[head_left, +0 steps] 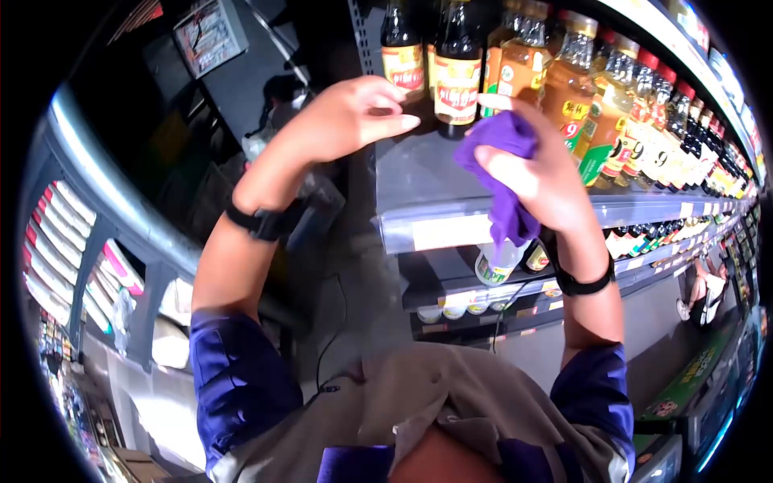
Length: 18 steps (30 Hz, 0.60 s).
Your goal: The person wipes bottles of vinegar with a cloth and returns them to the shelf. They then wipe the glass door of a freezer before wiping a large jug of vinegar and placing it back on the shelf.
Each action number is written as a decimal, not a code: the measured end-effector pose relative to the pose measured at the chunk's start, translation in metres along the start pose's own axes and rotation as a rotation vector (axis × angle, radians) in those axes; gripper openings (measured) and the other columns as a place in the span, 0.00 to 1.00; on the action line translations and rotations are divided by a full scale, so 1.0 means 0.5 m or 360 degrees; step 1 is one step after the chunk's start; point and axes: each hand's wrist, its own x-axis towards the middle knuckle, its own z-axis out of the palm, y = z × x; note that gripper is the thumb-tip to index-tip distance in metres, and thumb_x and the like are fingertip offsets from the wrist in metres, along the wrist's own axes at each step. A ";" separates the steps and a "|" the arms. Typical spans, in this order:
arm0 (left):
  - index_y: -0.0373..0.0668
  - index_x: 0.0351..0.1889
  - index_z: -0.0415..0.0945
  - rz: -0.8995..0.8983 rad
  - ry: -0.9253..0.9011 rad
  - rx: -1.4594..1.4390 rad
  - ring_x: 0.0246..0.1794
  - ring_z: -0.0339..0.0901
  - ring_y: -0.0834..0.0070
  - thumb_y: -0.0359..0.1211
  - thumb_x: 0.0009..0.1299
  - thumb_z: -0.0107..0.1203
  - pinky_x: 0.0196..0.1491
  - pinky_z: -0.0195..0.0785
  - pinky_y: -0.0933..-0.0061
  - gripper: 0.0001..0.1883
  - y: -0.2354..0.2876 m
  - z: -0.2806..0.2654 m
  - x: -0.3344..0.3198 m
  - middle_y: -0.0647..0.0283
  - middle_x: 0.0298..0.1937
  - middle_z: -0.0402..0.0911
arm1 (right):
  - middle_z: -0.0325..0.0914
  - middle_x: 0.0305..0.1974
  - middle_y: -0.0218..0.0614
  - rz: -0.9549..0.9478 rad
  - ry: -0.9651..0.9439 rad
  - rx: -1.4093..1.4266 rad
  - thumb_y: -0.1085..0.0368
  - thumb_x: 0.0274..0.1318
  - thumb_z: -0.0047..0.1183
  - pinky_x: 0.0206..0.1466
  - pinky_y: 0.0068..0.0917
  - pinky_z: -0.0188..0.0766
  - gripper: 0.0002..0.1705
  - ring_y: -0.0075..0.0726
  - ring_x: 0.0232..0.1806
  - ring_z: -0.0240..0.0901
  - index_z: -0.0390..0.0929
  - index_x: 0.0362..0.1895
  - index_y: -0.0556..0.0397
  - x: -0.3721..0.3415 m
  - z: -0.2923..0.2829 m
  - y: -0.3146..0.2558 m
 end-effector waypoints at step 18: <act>0.35 0.65 0.65 -0.0801 0.1241 -0.0899 0.58 0.77 0.68 0.26 0.74 0.55 0.57 0.71 0.71 0.22 0.058 0.545 -0.394 0.55 0.61 0.75 | 0.79 0.54 0.49 -0.0125 -0.0644 -0.0058 0.65 0.45 0.65 0.58 0.37 0.74 0.39 0.48 0.53 0.79 0.69 0.65 0.56 -0.293 0.009 0.242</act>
